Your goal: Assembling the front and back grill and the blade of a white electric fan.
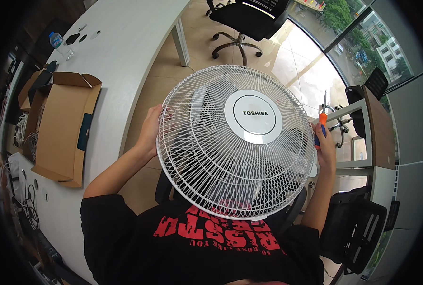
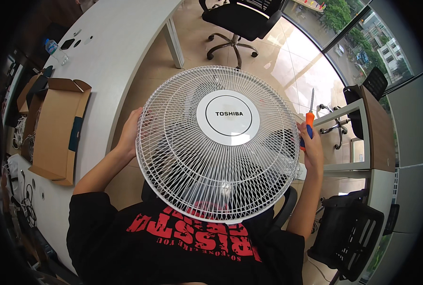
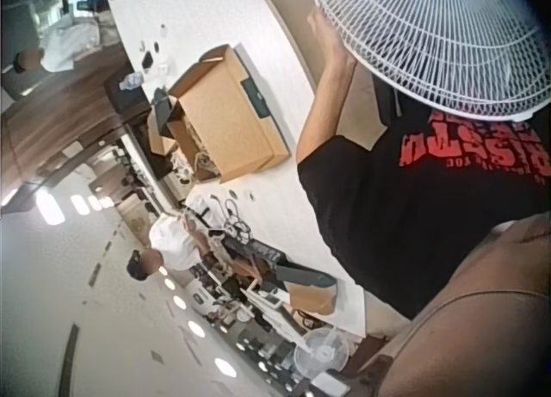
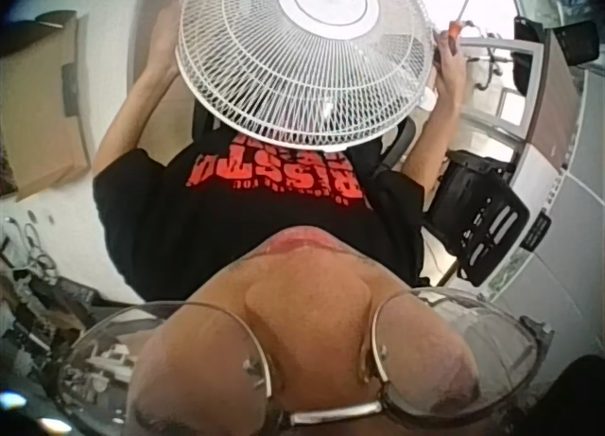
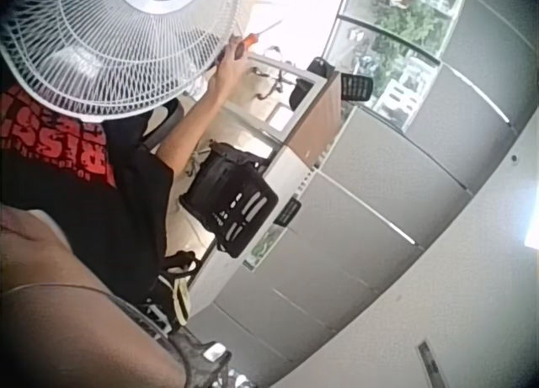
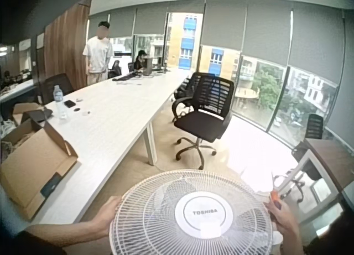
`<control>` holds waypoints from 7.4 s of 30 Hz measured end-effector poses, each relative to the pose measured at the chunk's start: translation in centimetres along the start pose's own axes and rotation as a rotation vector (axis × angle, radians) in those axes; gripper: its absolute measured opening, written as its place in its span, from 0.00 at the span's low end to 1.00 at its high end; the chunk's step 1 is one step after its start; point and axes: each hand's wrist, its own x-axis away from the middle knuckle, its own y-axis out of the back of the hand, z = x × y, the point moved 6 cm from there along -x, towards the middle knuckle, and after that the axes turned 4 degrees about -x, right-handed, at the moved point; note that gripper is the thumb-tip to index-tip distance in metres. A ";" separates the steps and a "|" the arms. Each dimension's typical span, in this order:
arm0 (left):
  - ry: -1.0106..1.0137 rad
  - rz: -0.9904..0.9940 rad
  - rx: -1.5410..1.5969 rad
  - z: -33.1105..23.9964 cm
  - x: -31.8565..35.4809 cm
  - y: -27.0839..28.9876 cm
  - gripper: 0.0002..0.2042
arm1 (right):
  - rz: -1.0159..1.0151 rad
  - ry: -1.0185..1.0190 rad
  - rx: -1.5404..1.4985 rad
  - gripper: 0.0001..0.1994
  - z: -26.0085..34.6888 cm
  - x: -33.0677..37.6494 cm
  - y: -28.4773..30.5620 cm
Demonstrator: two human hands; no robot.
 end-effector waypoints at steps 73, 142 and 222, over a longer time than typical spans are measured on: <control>0.070 0.265 -0.005 -1.2 -0.6 -2.0 0.21 | -0.069 0.028 0.282 0.27 2.4 0.7 -0.9; 0.107 0.590 -0.260 -2.5 0.8 -1.9 0.58 | 0.121 -0.102 -0.399 0.11 -1.9 2.9 -0.3; -0.126 0.222 -0.830 -4.1 -7.5 0.0 0.36 | 0.176 -0.207 -0.510 0.18 -3.2 -0.3 -5.0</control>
